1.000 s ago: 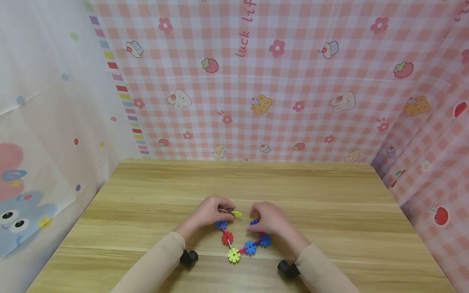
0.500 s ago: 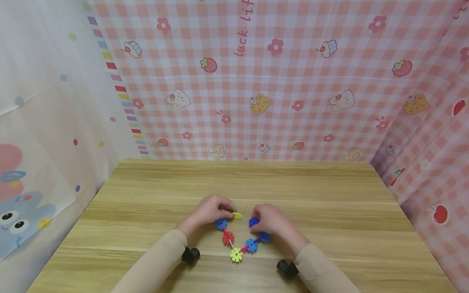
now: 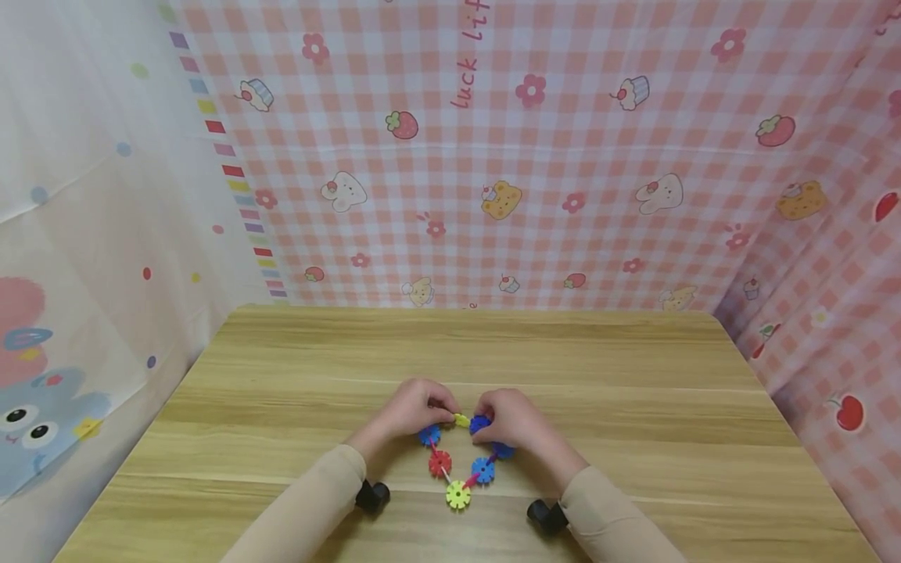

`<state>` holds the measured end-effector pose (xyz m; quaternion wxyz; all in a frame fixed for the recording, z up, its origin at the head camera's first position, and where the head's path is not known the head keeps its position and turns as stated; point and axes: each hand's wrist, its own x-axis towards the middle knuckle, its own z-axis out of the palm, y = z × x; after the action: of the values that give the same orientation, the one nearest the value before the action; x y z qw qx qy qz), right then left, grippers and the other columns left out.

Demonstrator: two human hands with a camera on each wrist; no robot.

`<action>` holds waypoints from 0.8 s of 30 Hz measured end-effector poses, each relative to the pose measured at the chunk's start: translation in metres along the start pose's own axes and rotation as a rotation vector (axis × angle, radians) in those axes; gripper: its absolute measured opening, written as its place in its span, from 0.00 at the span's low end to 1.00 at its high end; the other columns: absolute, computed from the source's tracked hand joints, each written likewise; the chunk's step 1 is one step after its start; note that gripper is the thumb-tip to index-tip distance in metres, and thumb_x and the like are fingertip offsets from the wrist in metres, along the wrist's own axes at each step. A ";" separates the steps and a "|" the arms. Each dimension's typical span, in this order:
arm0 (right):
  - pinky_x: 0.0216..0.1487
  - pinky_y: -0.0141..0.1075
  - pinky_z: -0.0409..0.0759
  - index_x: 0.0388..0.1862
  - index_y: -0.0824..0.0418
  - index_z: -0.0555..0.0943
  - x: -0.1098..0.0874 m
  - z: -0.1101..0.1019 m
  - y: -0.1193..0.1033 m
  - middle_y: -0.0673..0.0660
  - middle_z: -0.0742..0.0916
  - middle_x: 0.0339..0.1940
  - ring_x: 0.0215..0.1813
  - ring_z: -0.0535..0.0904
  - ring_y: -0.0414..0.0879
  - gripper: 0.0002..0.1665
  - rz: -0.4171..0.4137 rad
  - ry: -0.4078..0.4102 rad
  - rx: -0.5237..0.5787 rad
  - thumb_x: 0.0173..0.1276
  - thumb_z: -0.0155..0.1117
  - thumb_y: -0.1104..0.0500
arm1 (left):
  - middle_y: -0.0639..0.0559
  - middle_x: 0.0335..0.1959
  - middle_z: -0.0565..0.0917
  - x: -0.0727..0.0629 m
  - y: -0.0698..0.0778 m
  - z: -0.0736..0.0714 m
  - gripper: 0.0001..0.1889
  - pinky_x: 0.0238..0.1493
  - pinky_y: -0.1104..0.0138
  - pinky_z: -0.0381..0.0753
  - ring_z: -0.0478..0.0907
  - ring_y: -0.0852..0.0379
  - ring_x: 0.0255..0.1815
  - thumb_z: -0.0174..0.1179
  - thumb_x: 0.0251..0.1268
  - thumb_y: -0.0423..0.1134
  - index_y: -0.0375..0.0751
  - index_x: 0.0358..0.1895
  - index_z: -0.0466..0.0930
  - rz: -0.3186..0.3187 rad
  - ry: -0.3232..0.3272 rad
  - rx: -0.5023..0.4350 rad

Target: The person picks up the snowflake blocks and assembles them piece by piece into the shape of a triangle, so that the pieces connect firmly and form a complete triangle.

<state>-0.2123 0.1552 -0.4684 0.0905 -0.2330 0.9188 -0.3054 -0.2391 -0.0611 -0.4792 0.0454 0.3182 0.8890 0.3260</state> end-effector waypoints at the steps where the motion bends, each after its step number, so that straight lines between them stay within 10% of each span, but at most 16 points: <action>1: 0.33 0.34 0.78 0.31 0.59 0.83 0.000 0.001 0.001 0.46 0.84 0.26 0.29 0.76 0.37 0.14 -0.005 0.003 -0.002 0.51 0.81 0.58 | 0.65 0.31 0.87 0.000 0.000 0.001 0.02 0.45 0.68 0.75 0.79 0.69 0.34 0.71 0.59 0.38 0.48 0.30 0.89 0.001 0.003 0.001; 24: 0.28 0.31 0.74 0.30 0.59 0.83 -0.002 0.007 0.005 0.44 0.80 0.23 0.26 0.72 0.36 0.13 -0.036 0.079 0.061 0.52 0.81 0.58 | 0.61 0.25 0.81 0.001 0.004 0.005 0.08 0.38 0.70 0.74 0.73 0.67 0.29 0.69 0.59 0.29 0.44 0.25 0.83 -0.062 -0.003 -0.155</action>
<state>-0.2101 0.1564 -0.4771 0.0557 -0.2346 0.9075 -0.3440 -0.2363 -0.0555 -0.4810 0.0812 0.2863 0.8706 0.3918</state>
